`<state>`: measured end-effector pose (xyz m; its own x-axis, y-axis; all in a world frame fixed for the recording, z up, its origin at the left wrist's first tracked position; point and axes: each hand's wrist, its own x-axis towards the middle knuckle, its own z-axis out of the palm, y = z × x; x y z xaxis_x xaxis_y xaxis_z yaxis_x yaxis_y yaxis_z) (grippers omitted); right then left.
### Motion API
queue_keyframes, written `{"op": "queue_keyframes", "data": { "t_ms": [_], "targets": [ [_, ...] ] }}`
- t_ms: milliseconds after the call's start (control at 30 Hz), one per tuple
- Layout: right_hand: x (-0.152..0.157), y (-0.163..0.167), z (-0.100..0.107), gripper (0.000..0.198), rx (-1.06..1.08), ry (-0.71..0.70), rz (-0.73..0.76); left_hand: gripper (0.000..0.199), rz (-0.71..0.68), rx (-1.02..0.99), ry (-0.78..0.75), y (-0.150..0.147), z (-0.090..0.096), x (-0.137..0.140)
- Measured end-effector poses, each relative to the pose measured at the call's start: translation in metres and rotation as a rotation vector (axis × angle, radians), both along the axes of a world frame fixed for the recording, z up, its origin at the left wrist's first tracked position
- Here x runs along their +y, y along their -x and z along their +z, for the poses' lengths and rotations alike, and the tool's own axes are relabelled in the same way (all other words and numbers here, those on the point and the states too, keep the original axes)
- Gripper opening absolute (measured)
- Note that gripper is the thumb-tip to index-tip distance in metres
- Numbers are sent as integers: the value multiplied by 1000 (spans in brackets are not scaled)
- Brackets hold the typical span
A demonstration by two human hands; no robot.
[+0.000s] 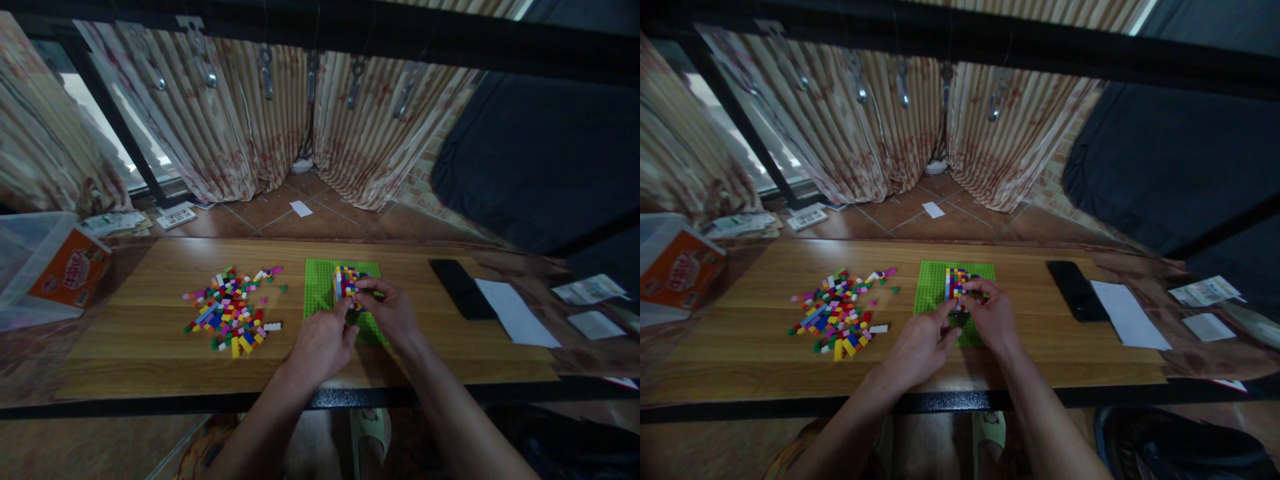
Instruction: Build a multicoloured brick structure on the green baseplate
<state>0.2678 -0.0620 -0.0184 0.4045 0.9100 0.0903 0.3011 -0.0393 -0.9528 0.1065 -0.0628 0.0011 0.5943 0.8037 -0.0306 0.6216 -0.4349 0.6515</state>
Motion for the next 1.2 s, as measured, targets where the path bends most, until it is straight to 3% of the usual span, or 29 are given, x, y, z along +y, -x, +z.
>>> {"op": "queue_keyframes", "data": {
  "t_ms": [400, 633, 867, 1033, 1200],
  "targets": [
    [-1, -2, -4, 24, -29, -21, 7, 48, -16, 47, -79, 0, -1, -4],
    [-1, -8, -4, 33, -34, 56, 9, 38, 6, -17, -113, 13, 6, -2],
    [-2, -8, 7, 35, -18, 113, -88, 20, 317, 9, -131, 51, 8, 23],
    [-1, -13, 5, 32, -93, 97, -123, 24, 611, 204, -183, 93, 6, 46],
    [-1, -11, 7, 30, -118, 62, -126, 24, 690, 347, -264, 116, 1, 59]
  ]
}}
